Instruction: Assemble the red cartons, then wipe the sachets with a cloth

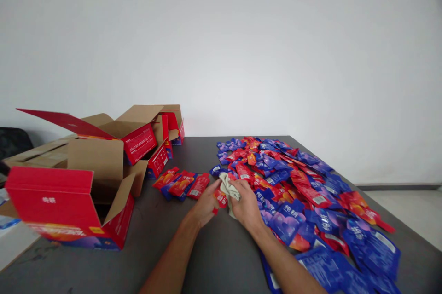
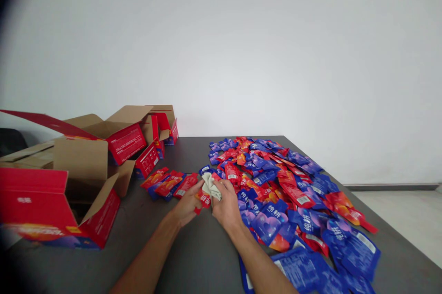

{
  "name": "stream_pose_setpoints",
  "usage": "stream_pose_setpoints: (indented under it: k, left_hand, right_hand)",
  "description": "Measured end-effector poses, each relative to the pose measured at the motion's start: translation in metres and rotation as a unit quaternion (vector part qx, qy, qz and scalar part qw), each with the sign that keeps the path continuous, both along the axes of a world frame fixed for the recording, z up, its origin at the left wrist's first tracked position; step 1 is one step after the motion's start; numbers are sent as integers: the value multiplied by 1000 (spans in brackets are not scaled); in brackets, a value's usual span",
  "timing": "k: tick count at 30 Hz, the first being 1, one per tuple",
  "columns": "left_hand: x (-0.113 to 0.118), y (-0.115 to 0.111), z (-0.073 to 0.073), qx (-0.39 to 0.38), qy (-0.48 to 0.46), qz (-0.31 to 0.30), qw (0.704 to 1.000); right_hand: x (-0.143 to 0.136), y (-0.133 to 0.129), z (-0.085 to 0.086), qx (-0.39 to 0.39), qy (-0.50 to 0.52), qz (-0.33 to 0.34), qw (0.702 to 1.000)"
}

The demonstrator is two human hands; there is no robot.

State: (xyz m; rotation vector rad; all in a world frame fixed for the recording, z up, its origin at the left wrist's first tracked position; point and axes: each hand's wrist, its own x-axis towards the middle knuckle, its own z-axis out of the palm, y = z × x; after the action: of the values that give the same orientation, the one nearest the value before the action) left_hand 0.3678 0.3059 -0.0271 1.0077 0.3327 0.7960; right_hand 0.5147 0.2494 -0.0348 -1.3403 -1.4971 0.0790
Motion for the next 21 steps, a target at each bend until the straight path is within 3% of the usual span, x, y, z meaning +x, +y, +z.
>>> stream_pose_setpoints:
  k: [4,7,15,18,21]
  left_hand:
    - [2,-4,0,-5,-5,-48,999]
    - [6,-6,-1,-1,-2,-31,1000]
    - [4,-5,1,-25,-18,48,998]
    - [7,-4,2,-40,-34,54,997]
    - [10,0,0,-59,-21,89,994]
  right_hand:
    - [19,3,4,23,1,-81,996]
    - [16,0,7,15,-18,-43,999]
    - [-23,-13,12,-52,-23,137,989]
    - [-26,-15,16,-59,-1,143,988]
    - [-22,-14,16,-45,26,108,993]
